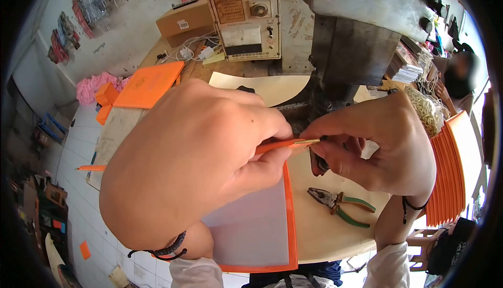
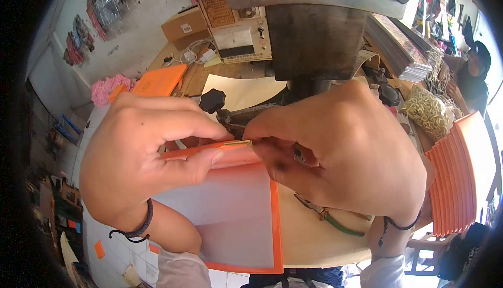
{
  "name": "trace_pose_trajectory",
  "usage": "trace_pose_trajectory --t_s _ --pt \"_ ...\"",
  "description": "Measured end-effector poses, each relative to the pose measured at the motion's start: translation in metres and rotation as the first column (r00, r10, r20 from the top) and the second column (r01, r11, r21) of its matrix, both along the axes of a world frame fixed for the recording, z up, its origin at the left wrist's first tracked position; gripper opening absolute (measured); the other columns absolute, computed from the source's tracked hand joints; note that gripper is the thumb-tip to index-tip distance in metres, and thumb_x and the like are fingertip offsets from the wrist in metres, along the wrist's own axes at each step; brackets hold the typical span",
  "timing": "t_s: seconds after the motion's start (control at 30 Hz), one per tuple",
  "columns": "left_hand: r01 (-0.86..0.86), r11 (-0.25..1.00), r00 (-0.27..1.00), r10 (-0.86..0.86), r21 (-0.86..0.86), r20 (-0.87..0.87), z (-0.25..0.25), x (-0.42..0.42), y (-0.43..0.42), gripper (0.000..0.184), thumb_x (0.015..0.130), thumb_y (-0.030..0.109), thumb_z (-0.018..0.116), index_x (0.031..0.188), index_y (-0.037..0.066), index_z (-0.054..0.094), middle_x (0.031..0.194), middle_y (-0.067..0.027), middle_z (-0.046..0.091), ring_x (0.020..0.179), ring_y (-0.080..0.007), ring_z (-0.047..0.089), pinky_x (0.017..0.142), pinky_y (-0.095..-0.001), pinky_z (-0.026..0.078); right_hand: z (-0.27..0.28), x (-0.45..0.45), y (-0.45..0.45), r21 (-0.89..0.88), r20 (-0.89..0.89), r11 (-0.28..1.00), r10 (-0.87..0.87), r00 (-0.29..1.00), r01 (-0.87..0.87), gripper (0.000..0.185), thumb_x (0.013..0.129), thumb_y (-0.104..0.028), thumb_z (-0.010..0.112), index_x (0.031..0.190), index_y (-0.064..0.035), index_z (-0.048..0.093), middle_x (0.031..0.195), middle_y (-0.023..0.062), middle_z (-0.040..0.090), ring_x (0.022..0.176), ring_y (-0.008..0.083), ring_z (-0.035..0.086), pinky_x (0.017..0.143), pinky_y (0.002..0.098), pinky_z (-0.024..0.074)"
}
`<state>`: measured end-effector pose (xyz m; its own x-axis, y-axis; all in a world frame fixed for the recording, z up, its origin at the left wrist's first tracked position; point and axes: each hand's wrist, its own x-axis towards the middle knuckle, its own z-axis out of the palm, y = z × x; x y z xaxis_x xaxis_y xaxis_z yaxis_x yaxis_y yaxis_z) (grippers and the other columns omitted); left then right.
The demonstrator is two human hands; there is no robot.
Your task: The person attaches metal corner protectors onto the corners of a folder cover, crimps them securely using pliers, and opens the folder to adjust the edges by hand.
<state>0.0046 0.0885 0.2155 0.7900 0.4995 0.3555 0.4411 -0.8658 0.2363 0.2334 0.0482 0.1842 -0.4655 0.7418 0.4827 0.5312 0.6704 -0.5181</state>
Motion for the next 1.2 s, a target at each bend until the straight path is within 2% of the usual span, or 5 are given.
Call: trace_pose_trajectory --t_s 0.17,0.33,0.7,0.9,1.2 --pt "0.015 1.0 1.0 -0.015 0.021 -0.001 0.001 -0.001 -0.001 0.016 0.071 0.0 0.074 0.086 -0.001 0.069 0.077 -0.0084 0.068 0.059 -0.0178 0.063 0.054 -0.026 0.053 0.003 0.0 0.008 0.185 0.022 0.979 0.079 0.997 -0.082 0.021 0.076 0.009 0.069 0.097 0.0032 0.072 0.082 0.0095 0.07 0.061 0.0166 0.067 0.053 0.024 0.0521" --pt "0.025 0.999 1.0 -0.025 0.034 0.004 0.003 -0.003 0.001 0.015 0.072 0.0 0.074 0.086 -0.001 0.069 0.077 -0.0085 0.068 0.058 -0.0178 0.062 0.052 -0.0263 0.049 -0.004 -0.003 0.006 0.093 -0.085 0.993 0.078 0.993 -0.07 0.023 0.075 0.015 0.068 0.095 0.0046 0.071 0.091 0.0146 0.07 0.069 0.0193 0.07 0.057 0.0276 0.055" --pt "-0.009 0.991 0.998 0.017 -0.132 0.065 0.003 -0.002 -0.002 0.01 0.079 0.003 0.071 0.087 -0.003 0.069 0.076 -0.0106 0.069 0.06 -0.0191 0.063 0.054 -0.0274 0.048 -0.002 -0.002 0.009 0.092 -0.001 0.992 0.081 0.997 -0.081 0.017 0.077 0.01 0.07 0.093 0.003 0.069 0.085 0.0119 0.07 0.07 0.0219 0.068 0.061 0.0294 0.0531" --pt "0.04 0.999 0.999 -0.04 -0.025 -0.022 0.001 -0.005 0.0 0.011 0.079 0.004 0.072 0.087 -0.003 0.07 0.075 -0.011 0.069 0.058 -0.0201 0.063 0.052 -0.0273 0.047 -0.001 0.001 0.009 0.065 0.024 0.993 0.099 0.995 -0.1 0.017 0.077 0.009 0.071 0.093 0.0032 0.069 0.084 0.0124 0.07 0.069 0.0222 0.07 0.061 0.0284 0.054" --pt "0.003 1.0 1.0 -0.002 -0.031 0.027 0.0 -0.004 -0.003 0.01 0.079 0.004 0.071 0.086 -0.003 0.071 0.076 -0.0113 0.069 0.06 -0.0222 0.063 0.054 -0.0284 0.047 0.002 0.001 0.006 -0.05 -0.017 0.998 0.032 0.999 -0.033 0.014 0.079 0.011 0.069 0.092 0.0047 0.068 0.08 0.0127 0.07 0.067 0.02 0.071 0.061 0.0276 0.0548"
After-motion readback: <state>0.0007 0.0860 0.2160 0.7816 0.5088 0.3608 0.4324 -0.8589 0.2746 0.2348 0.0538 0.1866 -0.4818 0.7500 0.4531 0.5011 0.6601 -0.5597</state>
